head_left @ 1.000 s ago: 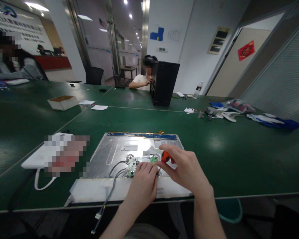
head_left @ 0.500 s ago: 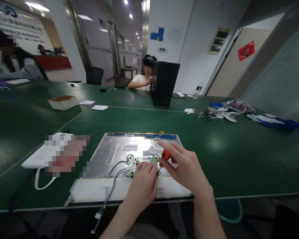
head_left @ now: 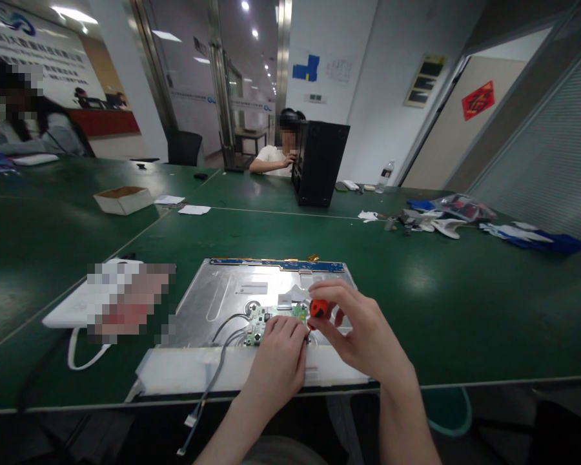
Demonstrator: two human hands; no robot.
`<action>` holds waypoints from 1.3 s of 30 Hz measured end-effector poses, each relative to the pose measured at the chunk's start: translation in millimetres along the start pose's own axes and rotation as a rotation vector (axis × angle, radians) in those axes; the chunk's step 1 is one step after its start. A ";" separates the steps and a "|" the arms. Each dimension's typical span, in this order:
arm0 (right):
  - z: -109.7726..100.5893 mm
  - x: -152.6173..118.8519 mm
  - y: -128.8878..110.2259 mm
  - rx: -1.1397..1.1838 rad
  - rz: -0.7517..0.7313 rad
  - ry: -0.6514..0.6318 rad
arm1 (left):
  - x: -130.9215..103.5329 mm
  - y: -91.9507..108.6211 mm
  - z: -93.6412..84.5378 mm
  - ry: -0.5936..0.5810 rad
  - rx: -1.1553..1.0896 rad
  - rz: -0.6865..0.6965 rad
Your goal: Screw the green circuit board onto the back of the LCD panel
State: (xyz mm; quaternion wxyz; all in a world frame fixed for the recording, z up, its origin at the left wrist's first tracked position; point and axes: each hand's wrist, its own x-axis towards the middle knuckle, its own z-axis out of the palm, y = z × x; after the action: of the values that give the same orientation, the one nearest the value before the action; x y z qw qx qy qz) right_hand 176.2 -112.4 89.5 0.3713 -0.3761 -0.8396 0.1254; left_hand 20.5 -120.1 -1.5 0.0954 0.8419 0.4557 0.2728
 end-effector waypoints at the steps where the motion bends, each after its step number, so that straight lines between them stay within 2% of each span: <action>1: -0.4 0.3 0.0 0.005 -0.008 0.002 | 0.0 0.0 0.2 0.002 0.001 -0.001; 10: -2.4 1.0 -2.4 -0.028 -0.008 -0.020 | -1.0 -1.5 4.2 0.014 0.012 0.003; 22: 4.9 2.5 3.7 -0.042 -0.043 0.157 | -1.7 -1.6 3.6 -0.010 0.015 -0.007; 29: 2.1 2.5 1.9 -0.033 -0.030 0.100 | -0.6 -1.8 3.4 -0.015 0.023 -0.004; 39: 2.9 1.8 1.2 0.006 0.005 0.133 | -0.7 -1.9 2.8 -0.016 0.011 0.002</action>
State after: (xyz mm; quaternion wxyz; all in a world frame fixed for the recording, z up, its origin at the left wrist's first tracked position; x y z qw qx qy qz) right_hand 174.0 -110.1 87.9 0.4271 -0.3847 -0.8117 0.1038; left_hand 20.4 -119.3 -4.9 0.0943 0.8450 0.4555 0.2639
